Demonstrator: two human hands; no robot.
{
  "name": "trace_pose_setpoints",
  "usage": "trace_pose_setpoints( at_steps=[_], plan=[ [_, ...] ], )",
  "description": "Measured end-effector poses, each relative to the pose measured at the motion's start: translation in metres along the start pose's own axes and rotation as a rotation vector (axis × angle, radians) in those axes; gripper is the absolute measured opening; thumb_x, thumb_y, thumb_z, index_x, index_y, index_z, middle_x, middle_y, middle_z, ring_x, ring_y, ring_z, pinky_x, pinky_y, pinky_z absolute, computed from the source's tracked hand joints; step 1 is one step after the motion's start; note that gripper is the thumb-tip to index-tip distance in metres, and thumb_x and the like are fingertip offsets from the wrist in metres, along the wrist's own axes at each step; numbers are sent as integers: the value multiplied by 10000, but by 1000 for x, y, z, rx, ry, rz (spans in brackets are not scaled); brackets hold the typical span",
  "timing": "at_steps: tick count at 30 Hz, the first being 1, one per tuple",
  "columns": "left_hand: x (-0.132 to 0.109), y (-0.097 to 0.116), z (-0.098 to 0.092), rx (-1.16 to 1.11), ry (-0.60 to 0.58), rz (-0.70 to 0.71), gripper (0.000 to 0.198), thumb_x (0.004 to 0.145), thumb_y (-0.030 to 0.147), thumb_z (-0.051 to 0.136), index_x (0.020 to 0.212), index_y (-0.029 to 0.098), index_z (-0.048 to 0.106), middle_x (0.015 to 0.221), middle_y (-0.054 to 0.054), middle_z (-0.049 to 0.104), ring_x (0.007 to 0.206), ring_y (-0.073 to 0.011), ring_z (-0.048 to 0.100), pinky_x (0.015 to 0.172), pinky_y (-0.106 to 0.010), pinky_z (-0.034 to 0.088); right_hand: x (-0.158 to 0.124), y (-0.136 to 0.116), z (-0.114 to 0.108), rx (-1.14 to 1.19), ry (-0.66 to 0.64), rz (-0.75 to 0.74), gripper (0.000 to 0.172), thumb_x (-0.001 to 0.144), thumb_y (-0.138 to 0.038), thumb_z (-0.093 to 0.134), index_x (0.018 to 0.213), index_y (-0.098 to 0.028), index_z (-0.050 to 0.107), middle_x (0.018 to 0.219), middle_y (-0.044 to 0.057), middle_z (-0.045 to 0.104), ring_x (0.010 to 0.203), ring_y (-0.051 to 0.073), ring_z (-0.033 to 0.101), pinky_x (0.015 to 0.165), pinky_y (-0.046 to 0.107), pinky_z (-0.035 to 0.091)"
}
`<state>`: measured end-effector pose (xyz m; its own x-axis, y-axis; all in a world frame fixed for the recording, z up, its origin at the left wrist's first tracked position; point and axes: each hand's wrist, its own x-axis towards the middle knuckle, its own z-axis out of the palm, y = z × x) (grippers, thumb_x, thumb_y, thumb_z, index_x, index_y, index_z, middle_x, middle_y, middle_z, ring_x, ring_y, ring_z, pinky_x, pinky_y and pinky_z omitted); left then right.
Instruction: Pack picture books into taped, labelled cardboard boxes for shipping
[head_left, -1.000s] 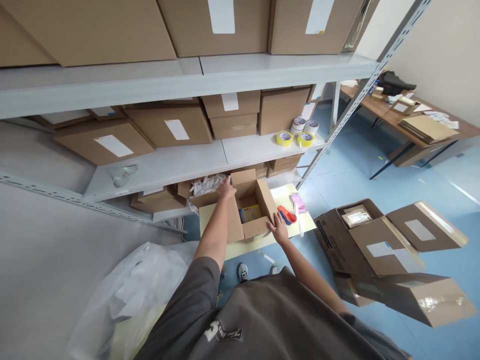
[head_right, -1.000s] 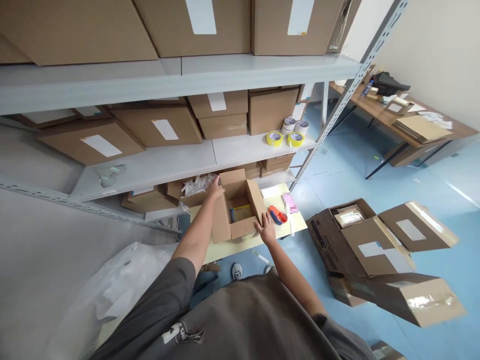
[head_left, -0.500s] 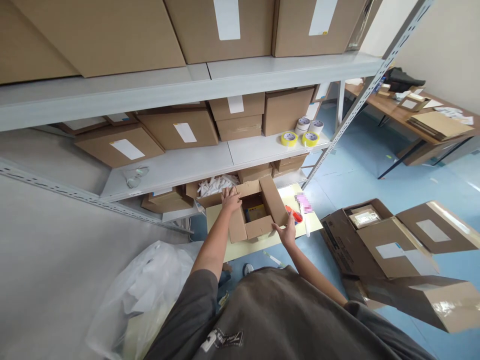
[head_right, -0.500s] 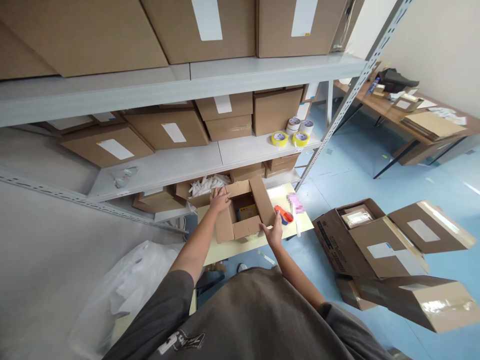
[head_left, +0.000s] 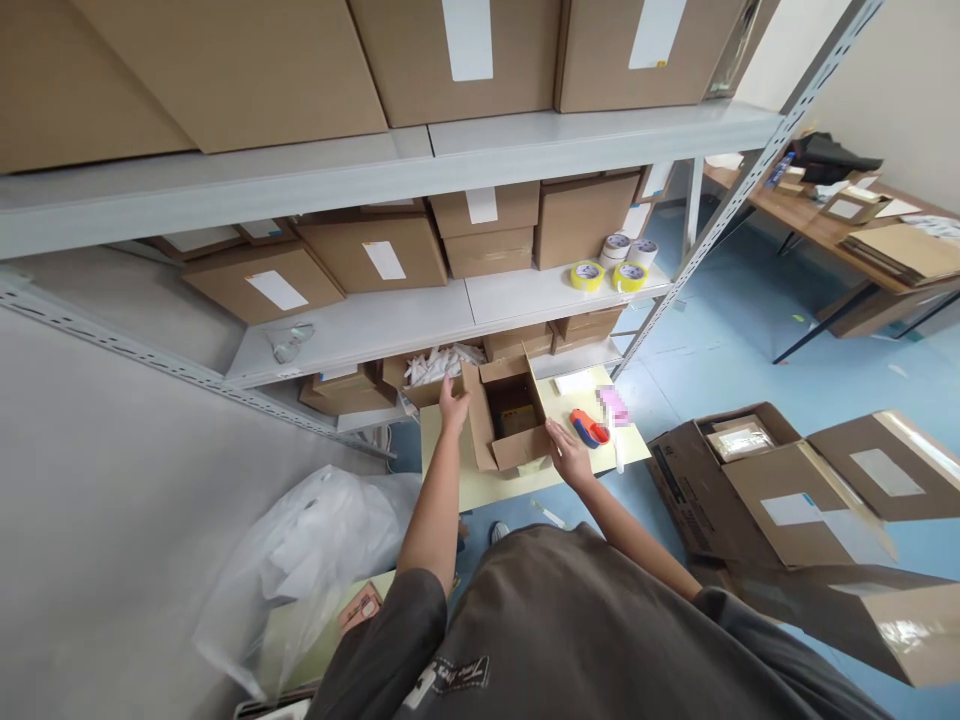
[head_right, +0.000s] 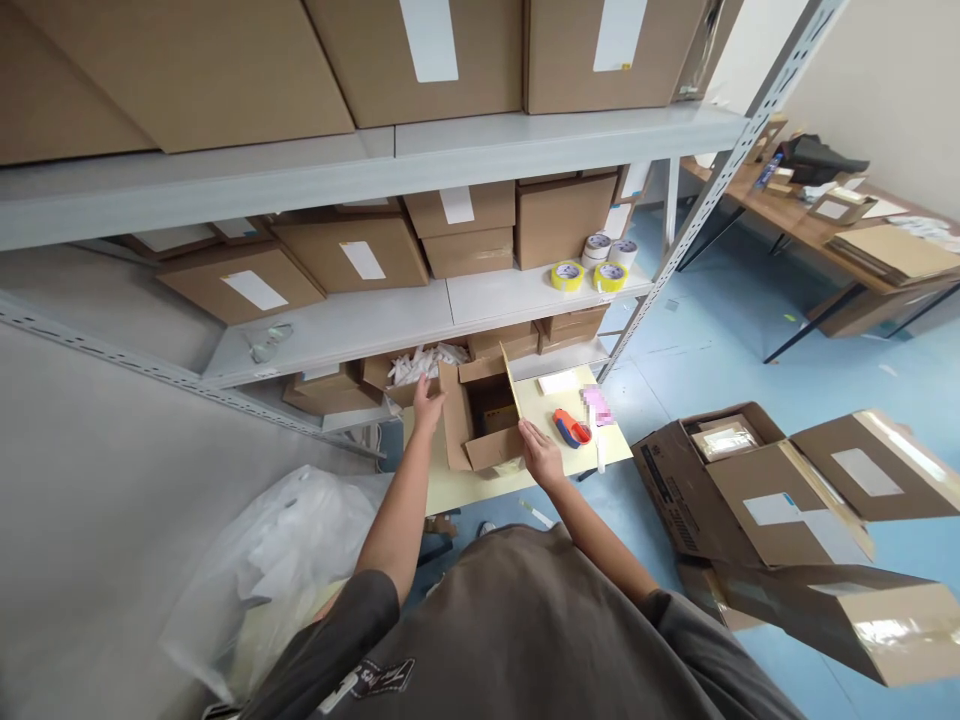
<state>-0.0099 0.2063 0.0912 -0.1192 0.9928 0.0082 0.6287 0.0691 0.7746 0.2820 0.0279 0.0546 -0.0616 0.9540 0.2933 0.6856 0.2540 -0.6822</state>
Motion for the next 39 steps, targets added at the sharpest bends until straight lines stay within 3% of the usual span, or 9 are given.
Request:
trace_pose_setpoints(
  at_steps=[4, 9, 13, 21, 26, 31, 35, 37, 39],
  plan=[
    [-31, 5, 7, -197, -127, -147, 945, 964, 252, 727, 1769, 193, 235, 1616, -214, 581, 1423, -296, 647, 1151, -429, 558, 4, 2, 3, 6, -16, 14, 693, 954, -138, 477, 1633, -252, 555, 1617, 34, 605, 1519, 267, 569, 1272, 507, 508],
    [-86, 19, 20, 63, -207, 38, 1282, 735, 413, 984, 1770, 274, 240, 1840, -189, 152, 1668, -412, 275, 1292, -528, 396, 3, 4, 9, 18, 19, 45, 697, 923, -104, 453, 1600, -213, 579, 1665, 81, 553, 1492, 267, 598, 1223, 480, 548],
    [-117, 19, 26, 226, -312, 61, 1215, 676, 495, 1008, 1711, 351, 389, 1858, -157, 53, 1598, -492, 389, 1191, -549, 502, -1, 7, 8, 50, 25, 57, 750, 903, -89, 468, 1638, -225, 532, 1668, 76, 553, 1509, 264, 580, 1228, 482, 541],
    [-118, 31, 48, 305, -219, 6, 1114, 840, 308, 843, 1770, 340, 231, 1854, -177, 66, 1476, -464, 558, 1084, -529, 580, -4, 10, 14, 85, -50, -28, 893, 883, -69, 453, 1749, -256, 341, 1684, 45, 537, 1559, 260, 518, 1274, 487, 489],
    [-121, 50, 66, 377, -246, -1, 1099, 812, 210, 795, 1769, 304, 262, 1859, -153, 28, 1603, -485, 375, 1118, -567, 561, 1, 16, 15, 112, -87, -68, 913, 856, -50, 468, 1734, -284, 380, 1680, 29, 543, 1576, 260, 491, 1268, 494, 494],
    [-118, 53, 68, 305, -282, 88, 1025, 919, 314, 688, 1791, 250, 154, 1849, -154, 137, 1677, -398, 254, 1266, -544, 428, 5, 25, 6, 95, -112, -124, 833, 905, -64, 475, 1711, -269, 429, 1680, 63, 542, 1595, 285, 455, 1285, 565, 462],
    [-121, 42, 71, 317, -334, 96, 931, 941, 377, 673, 1765, 216, 271, 1829, -141, 231, 1696, -404, 170, 1338, -572, 301, 6, 24, 11, 111, -182, -187, 741, 920, -88, 535, 1631, -297, 554, 1636, 54, 594, 1590, 293, 458, 1287, 598, 451],
    [-124, 36, 74, 343, -314, 85, 806, 976, 375, 632, 1721, 187, 388, 1819, -148, 261, 1701, -424, 118, 1353, -615, 233, 5, 21, 19, 106, -193, -196, 689, 907, -95, 574, 1569, -278, 627, 1622, 73, 608, 1592, 306, 449, 1293, 606, 437],
    [-126, 30, 75, 303, -300, 112, 631, 1047, 352, 508, 1658, 193, 504, 1795, -131, 338, 1705, -382, 145, 1363, -603, 220, 2, 20, 25, 80, -171, -163, 665, 888, -100, 603, 1532, -251, 661, 1616, 97, 612, 1599, 321, 433, 1298, 613, 421]
  ],
)
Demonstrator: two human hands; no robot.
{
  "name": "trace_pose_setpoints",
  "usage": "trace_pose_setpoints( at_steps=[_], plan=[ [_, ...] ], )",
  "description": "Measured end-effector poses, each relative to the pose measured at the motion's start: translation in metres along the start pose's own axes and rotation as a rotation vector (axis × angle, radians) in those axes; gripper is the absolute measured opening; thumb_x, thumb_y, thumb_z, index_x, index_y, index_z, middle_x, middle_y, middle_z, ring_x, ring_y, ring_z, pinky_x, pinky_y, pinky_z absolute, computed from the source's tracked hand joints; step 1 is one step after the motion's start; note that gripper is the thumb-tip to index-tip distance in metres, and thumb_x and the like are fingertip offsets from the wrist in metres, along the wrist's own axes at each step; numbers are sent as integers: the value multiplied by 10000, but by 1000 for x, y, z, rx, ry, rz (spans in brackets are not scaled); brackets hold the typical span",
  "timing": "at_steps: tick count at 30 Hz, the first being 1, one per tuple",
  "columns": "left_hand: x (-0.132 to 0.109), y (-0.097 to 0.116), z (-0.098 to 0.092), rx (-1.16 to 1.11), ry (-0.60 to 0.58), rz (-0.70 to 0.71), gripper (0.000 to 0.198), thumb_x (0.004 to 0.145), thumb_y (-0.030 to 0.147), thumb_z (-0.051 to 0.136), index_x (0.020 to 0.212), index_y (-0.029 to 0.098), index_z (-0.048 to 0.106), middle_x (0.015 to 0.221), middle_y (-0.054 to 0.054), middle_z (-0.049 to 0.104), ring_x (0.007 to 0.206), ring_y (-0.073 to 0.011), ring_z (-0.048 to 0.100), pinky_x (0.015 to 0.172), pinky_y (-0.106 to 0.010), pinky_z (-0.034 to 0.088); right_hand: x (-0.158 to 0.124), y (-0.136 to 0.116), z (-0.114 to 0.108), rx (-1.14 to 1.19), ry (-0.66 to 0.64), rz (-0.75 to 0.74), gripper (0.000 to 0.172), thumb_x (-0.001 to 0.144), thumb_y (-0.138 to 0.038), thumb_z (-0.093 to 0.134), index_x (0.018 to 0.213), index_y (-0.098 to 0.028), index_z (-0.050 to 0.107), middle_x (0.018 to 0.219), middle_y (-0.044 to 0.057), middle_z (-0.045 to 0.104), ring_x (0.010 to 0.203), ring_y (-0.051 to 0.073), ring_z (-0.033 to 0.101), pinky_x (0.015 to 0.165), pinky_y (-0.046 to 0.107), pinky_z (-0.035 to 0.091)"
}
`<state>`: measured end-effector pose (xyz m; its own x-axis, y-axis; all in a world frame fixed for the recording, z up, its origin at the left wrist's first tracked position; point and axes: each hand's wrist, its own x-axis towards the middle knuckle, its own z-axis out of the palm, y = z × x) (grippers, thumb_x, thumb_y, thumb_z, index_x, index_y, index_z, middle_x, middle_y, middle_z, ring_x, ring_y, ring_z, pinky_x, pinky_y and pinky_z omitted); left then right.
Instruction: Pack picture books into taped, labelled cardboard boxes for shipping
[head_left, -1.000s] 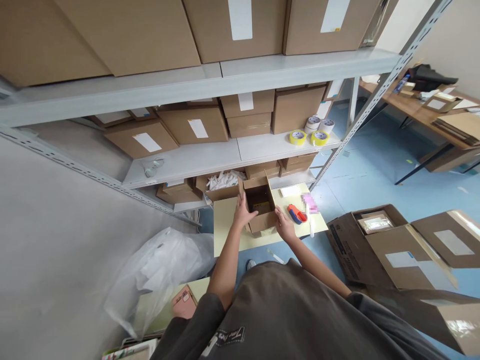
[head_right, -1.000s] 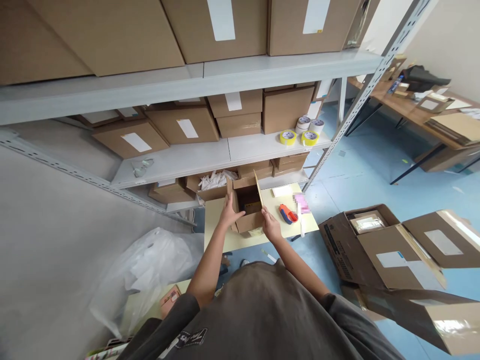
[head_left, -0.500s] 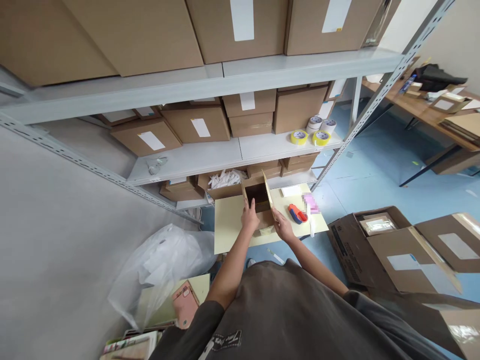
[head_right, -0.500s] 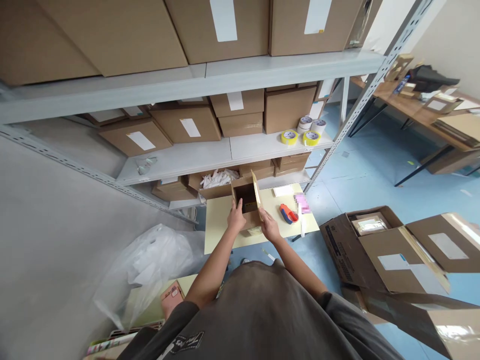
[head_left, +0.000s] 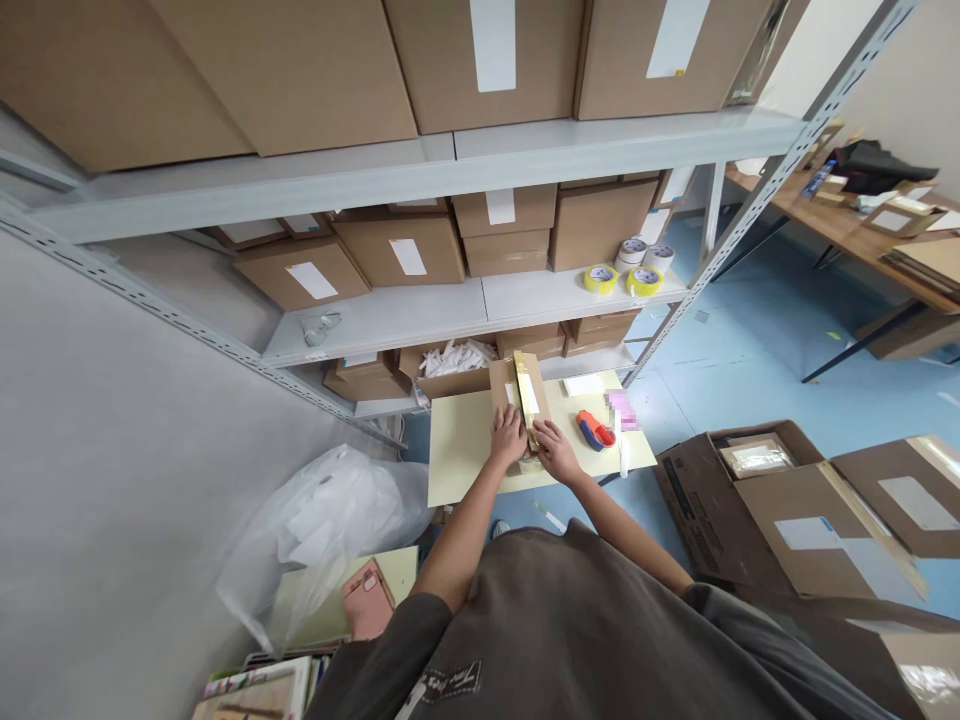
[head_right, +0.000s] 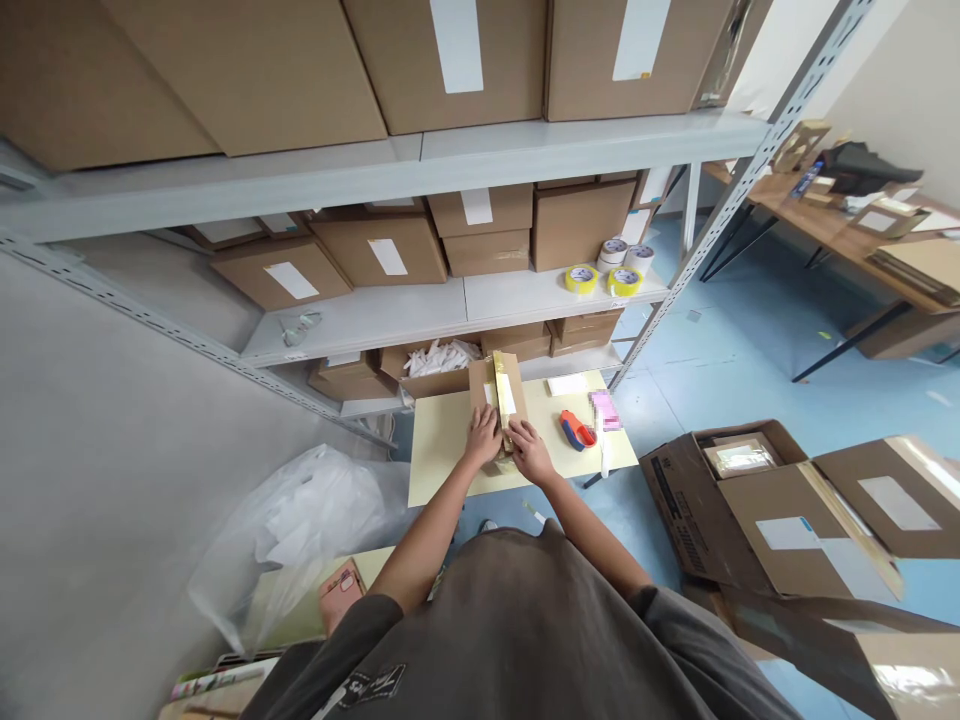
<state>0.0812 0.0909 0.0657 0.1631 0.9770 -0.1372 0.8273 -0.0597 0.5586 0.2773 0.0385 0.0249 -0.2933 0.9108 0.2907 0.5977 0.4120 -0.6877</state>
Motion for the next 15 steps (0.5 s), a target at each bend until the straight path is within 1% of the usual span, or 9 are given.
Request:
trace_pose_setpoints(
  at_steps=[2, 4, 6, 8, 10, 11, 13, 14, 15],
  plan=[
    [-2, -6, 1, -58, -4, 62, 555, 1093, 329, 396, 1610, 218, 568, 1760, -104, 419, 1700, -316, 209, 1363, -561, 258, -4, 0, 3, -23, -13, 39, 666, 877, -147, 651, 1536, -245, 656, 1626, 106, 599, 1619, 342, 398, 1296, 624, 413],
    [-6, -9, 1, -61, -10, 95, 555, 1107, 371, 393, 1618, 230, 557, 1770, -90, 405, 1699, -293, 216, 1357, -529, 290, -7, 1, 2, -25, -62, 52, 697, 861, -248, 728, 1553, -247, 639, 1660, 111, 561, 1646, 378, 342, 1291, 640, 403],
    [-11, -6, 4, 0, -12, 71, 633, 1088, 490, 473, 1666, 230, 494, 1811, -87, 314, 1711, -324, 154, 1357, -518, 286, -7, 2, -1, 3, -100, 50, 712, 834, -334, 787, 1528, -236, 662, 1663, 126, 555, 1652, 410, 319, 1297, 656, 379],
    [-15, 1, 9, 71, -20, 5, 751, 1054, 599, 522, 1705, 237, 432, 1836, -83, 236, 1713, -369, 99, 1353, -538, 281, -4, 5, -5, 76, -94, 75, 614, 846, -347, 770, 1446, -226, 725, 1586, 144, 631, 1612, 410, 397, 1292, 650, 385],
    [-18, 10, 15, 118, -31, -54, 783, 1049, 624, 509, 1724, 244, 398, 1844, -80, 200, 1712, -391, 80, 1343, -562, 290, 2, 10, -10, 179, -33, 179, 514, 906, -338, 674, 1403, -230, 746, 1489, 147, 704, 1516, 378, 534, 1238, 617, 466],
    [-19, 13, 17, 132, -34, -69, 778, 1054, 615, 497, 1729, 244, 389, 1846, -80, 188, 1712, -392, 76, 1337, -566, 297, 4, 13, -12, 219, 16, 256, 512, 935, -345, 621, 1423, -232, 730, 1480, 145, 709, 1474, 361, 578, 1195, 592, 514],
    [-19, 15, 21, 147, -37, -69, 772, 1060, 594, 489, 1736, 238, 376, 1849, -81, 172, 1714, -389, 66, 1336, -559, 296, 9, 18, -15, 241, 98, 408, 570, 974, -386, 558, 1515, -232, 654, 1551, 144, 657, 1462, 345, 591, 1139, 551, 563],
    [-18, 14, 21, 151, -39, -59, 775, 1060, 587, 492, 1738, 235, 370, 1849, -83, 169, 1714, -389, 61, 1338, -554, 288, 10, 20, -15, 232, 105, 465, 612, 981, -406, 557, 1564, -232, 607, 1590, 142, 624, 1474, 346, 581, 1137, 542, 563],
    [-17, 11, 21, 154, -43, -46, 777, 1058, 581, 500, 1740, 231, 367, 1849, -86, 170, 1714, -390, 57, 1341, -552, 278, 11, 20, -15, 219, 85, 506, 653, 981, -420, 569, 1607, -235, 560, 1613, 138, 605, 1481, 350, 577, 1147, 540, 554]
  ],
)
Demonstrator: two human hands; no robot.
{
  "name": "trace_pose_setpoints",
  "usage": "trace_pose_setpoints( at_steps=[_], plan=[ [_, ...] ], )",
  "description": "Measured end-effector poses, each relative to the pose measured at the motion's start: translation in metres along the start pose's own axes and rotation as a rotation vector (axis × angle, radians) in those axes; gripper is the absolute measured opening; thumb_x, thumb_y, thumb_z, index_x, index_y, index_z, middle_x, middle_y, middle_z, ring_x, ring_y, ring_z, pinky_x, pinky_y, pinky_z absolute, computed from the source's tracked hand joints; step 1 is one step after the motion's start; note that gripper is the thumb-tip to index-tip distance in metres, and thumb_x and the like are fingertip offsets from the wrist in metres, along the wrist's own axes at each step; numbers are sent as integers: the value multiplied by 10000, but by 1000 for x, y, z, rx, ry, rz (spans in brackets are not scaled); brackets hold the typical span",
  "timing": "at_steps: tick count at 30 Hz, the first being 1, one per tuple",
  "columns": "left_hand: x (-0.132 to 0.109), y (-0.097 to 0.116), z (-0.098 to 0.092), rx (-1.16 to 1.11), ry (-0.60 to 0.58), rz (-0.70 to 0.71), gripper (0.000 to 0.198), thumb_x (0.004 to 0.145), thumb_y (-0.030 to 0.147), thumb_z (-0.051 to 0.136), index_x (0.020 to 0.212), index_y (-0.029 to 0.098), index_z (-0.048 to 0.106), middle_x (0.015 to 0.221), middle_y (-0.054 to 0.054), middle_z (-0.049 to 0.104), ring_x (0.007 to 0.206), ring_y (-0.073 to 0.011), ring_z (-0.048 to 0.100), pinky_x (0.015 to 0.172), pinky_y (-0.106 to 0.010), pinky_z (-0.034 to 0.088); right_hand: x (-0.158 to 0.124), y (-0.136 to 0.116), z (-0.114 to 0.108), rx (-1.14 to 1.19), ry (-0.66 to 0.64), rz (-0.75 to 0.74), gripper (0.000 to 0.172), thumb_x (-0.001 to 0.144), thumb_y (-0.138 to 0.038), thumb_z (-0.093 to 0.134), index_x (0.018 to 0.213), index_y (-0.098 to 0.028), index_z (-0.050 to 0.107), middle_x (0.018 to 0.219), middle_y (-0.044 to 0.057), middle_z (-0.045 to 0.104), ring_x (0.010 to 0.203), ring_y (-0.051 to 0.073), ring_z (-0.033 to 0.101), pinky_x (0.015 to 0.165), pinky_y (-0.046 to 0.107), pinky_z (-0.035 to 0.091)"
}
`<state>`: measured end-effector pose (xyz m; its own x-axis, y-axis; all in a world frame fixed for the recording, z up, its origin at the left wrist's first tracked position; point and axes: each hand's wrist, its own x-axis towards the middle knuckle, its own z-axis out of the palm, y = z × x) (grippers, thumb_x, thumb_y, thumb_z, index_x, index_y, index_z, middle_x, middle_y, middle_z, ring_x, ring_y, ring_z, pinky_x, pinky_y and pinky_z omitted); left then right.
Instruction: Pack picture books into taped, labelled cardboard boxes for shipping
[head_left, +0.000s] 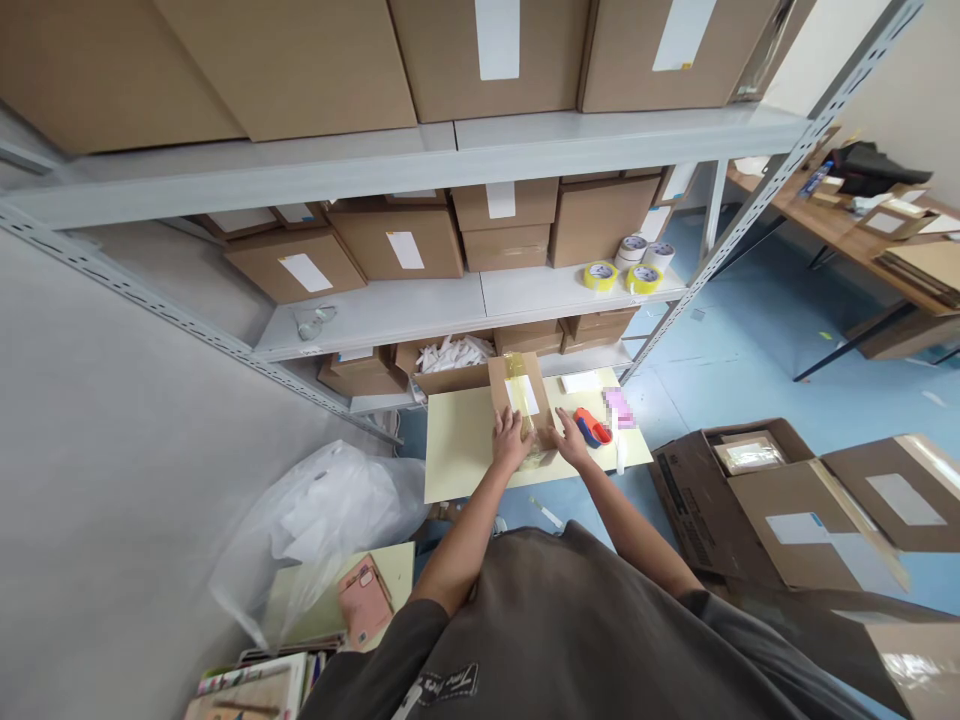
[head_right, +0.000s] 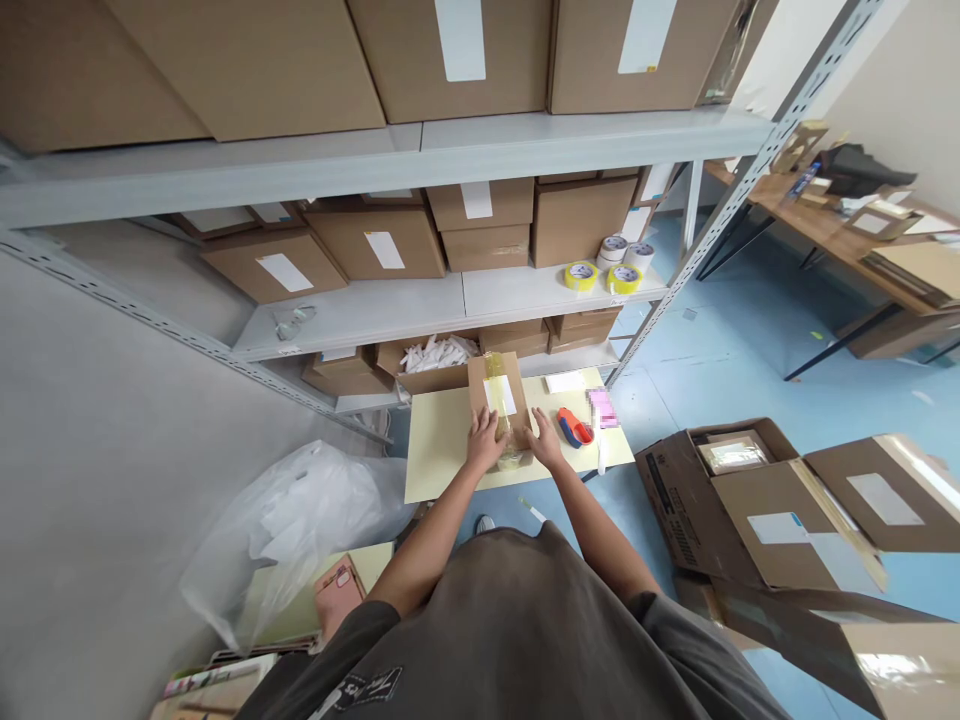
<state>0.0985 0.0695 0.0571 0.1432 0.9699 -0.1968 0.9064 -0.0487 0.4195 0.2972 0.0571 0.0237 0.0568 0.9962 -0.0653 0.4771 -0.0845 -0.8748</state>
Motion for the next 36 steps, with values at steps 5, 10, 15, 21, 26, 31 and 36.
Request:
trace_pose_setpoints(
  at_steps=[5, 10, 15, 21, 26, 31, 36],
  plan=[
    [18, -35, -23, 31, -82, 172, 770, 1030, 519, 599, 1717, 226, 412, 1836, -95, 225, 1717, -363, 65, 1356, -509, 243, -20, -1, 27, -41, -129, 149, 793, 1030, -434, 551, 1755, -240, 295, 1580, 144, 637, 1339, 354, 700, 1155, 529, 530],
    [56, -75, -78, 108, -275, 316, 728, 995, 450, 655, 1687, 332, 465, 1816, -24, 298, 1714, -369, 91, 1347, -568, 248, -60, -16, 98, 0, -228, 152, 881, 957, -349, 659, 1754, -285, 288, 1631, 117, 593, 1406, 332, 659, 1176, 504, 526],
    [62, -67, -91, 165, -199, 87, 703, 1026, 541, 572, 1686, 317, 477, 1807, -42, 329, 1684, -367, 236, 1366, -529, 207, -64, -34, 134, 31, -241, 25, 829, 819, -177, 691, 1624, -275, 525, 1488, 103, 712, 1348, 290, 696, 1130, 449, 571],
    [26, -52, -57, 189, -85, 87, 987, 963, 824, 472, 1781, 325, 234, 1858, -38, 131, 1709, -424, -20, 1362, -617, 57, 24, -27, 21, -251, 172, -50, 448, 993, -300, 488, 1362, -212, 725, 1325, 151, 776, 1225, 330, 725, 1069, 514, 595],
    [48, -83, -88, 217, -241, 251, 989, 922, 780, 605, 1761, 356, 298, 1847, -25, 192, 1710, -420, 17, 1362, -596, 81, 86, -27, -24, -519, 19, -207, 619, 1007, -363, 554, 1605, -203, 540, 1734, 134, 443, 1641, 360, 334, 1264, 573, 423],
    [80, -119, -122, 238, -280, 241, 939, 905, 695, 701, 1733, 422, 350, 1859, -15, 133, 1703, -456, -21, 1342, -649, 118, 71, -27, 11, -584, -34, -49, 619, 1051, -452, 550, 1626, -227, 506, 1789, 157, 338, 1524, 381, 487, 1167, 522, 500],
    [79, -127, -109, 186, -183, 134, 810, 995, 614, 610, 1736, 434, 336, 1865, -9, 88, 1707, -434, -25, 1333, -649, 166, 71, -29, 7, -457, 170, 74, 557, 1028, -452, 579, 1513, -178, 572, 1559, 213, 602, 1313, 357, 645, 1073, 471, 543]
  ],
)
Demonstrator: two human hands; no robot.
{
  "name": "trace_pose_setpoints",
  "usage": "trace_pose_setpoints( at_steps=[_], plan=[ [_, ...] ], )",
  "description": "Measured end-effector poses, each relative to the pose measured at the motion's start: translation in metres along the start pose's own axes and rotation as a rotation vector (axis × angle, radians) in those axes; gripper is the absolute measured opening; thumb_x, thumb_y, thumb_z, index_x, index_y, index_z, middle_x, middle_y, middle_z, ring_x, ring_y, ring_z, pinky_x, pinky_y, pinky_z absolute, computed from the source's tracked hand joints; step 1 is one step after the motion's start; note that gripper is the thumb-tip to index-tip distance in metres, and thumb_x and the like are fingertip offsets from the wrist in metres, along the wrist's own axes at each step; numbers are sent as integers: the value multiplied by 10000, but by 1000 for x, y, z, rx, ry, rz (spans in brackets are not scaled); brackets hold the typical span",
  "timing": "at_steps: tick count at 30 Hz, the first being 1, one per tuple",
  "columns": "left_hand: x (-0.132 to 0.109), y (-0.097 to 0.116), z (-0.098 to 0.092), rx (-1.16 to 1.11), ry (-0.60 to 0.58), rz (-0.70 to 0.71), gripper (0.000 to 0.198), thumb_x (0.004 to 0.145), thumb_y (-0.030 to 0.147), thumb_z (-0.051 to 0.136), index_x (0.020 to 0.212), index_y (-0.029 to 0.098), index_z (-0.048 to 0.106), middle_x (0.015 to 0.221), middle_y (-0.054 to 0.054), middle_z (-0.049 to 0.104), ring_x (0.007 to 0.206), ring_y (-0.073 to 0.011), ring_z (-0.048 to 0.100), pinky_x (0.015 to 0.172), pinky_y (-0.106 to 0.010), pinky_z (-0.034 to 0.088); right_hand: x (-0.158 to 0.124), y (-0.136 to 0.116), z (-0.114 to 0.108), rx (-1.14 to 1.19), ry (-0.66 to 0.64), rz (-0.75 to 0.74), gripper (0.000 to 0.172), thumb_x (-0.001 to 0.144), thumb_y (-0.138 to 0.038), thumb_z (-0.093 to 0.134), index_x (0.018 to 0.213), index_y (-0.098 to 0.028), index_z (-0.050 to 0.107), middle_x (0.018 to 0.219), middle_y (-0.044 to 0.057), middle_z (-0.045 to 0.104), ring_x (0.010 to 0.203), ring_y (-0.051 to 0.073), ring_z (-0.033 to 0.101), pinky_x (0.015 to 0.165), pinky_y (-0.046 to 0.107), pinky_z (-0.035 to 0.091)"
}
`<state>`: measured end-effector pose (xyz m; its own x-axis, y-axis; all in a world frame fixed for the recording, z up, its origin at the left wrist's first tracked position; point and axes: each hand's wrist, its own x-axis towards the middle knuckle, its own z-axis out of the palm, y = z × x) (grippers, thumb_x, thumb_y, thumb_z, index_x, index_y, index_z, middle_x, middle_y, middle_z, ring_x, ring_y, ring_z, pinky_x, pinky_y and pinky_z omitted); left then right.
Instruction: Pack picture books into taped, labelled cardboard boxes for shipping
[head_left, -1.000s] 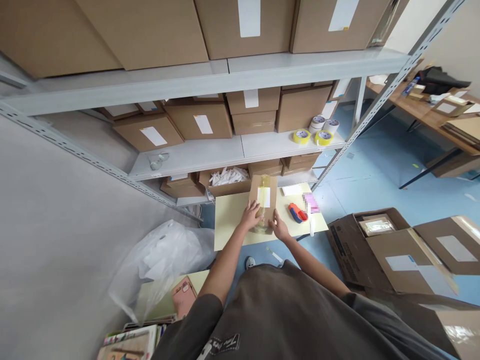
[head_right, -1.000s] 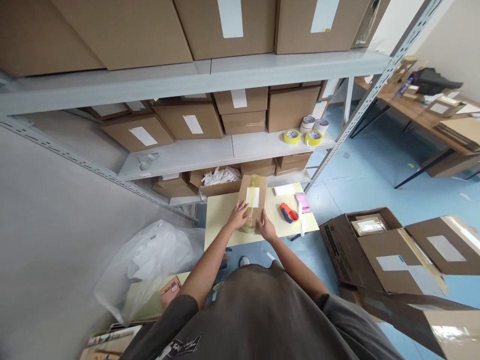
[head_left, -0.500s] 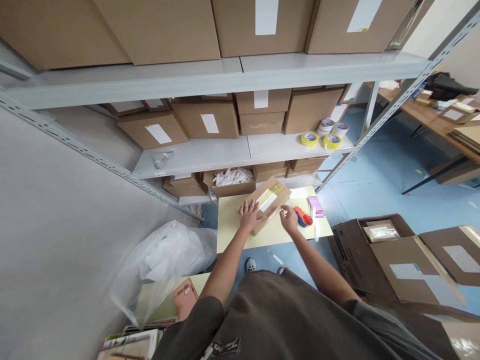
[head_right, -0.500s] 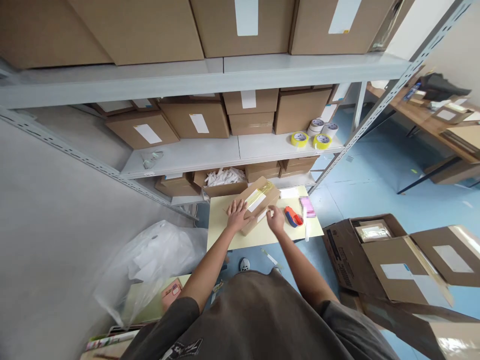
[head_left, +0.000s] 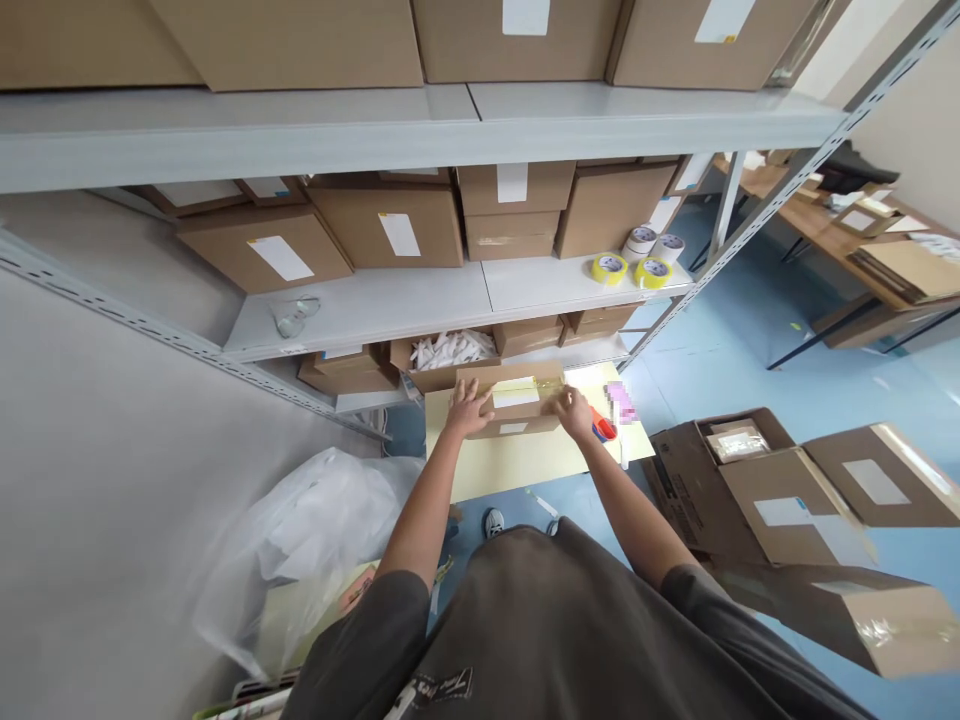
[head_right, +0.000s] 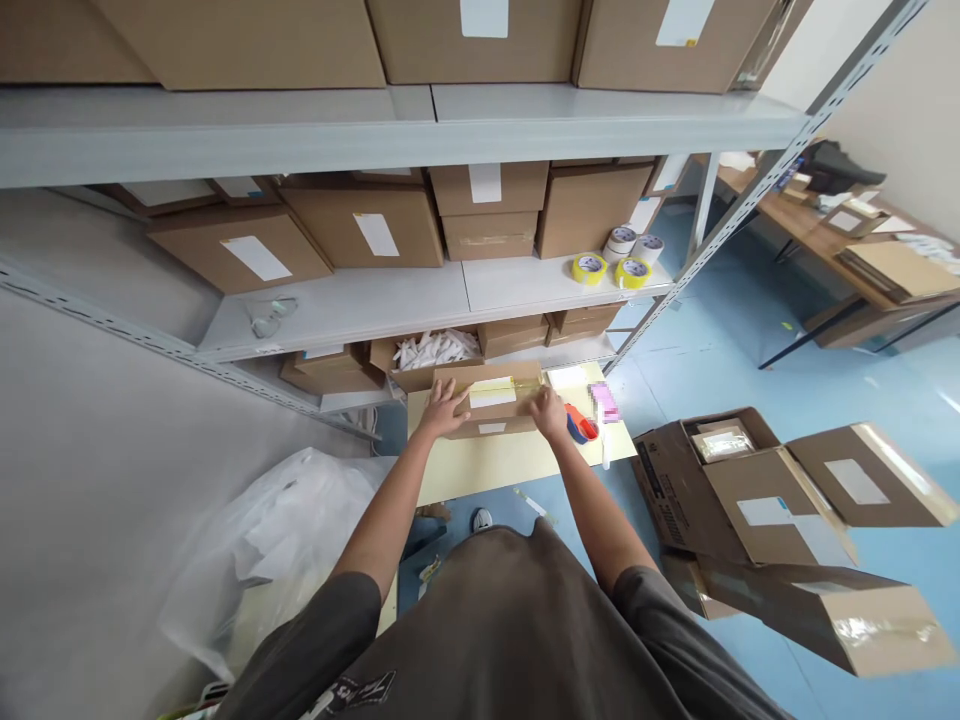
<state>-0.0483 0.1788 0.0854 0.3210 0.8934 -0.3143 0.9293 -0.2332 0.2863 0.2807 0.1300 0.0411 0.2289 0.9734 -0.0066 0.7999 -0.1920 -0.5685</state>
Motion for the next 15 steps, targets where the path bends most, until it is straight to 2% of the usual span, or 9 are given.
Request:
trace_pose_setpoints(
  at_steps=[2, 3, 7, 9, 12, 15],
  plan=[
    [-1, 5, 10, -22, 50, 1, 785, 1007, 615, 580, 1732, 409, 362, 1862, -10, 109, 1708, -423, -44, 1340, -636, 160, 20, 2, -14, 25, 75, 111, 540, 1017, -441, 590, 1479, -161, 595, 1447, 214, 676, 1241, 347, 677, 1025, 437, 551],
    [-1, 7, 13, -31, 75, 5, 774, 1011, 623, 567, 1728, 398, 380, 1861, -12, 118, 1709, -420, -48, 1342, -632, 160, 31, 2, -20, 26, 69, 146, 524, 1005, -434, 615, 1451, -158, 624, 1413, 212, 698, 1213, 342, 689, 1002, 413, 551],
    [3, 12, 17, -65, 123, 9, 762, 1008, 662, 554, 1712, 405, 418, 1855, -10, 152, 1708, -429, -31, 1337, -647, 175, 61, -4, -33, 13, -106, 158, 261, 988, -360, 655, 1143, -203, 795, 1153, 144, 809, 1017, 293, 734, 875, 327, 529],
    [5, 13, 17, -75, 122, 5, 761, 999, 659, 571, 1707, 422, 422, 1851, 0, 176, 1707, -434, -25, 1332, -655, 188, 62, -9, -29, -13, -67, 150, 243, 1011, -320, 599, 1035, -216, 817, 1091, 124, 819, 966, 270, 726, 833, 304, 508],
    [4, 18, 19, -76, 131, 1, 764, 992, 652, 585, 1704, 423, 427, 1849, 5, 187, 1707, -434, -31, 1330, -658, 195, 55, -10, -20, -91, 51, 141, 321, 1032, -271, 510, 1000, -200, 821, 1094, 132, 804, 938, 249, 699, 796, 290, 478],
    [1, 30, 26, -77, 151, -7, 767, 1000, 655, 571, 1713, 423, 407, 1849, 0, 186, 1708, -427, -35, 1328, -659, 197, 52, -3, -18, -181, 85, 55, 361, 1018, -197, 458, 937, -171, 809, 1043, 148, 767, 932, 257, 650, 786, 312, 455]
  ],
)
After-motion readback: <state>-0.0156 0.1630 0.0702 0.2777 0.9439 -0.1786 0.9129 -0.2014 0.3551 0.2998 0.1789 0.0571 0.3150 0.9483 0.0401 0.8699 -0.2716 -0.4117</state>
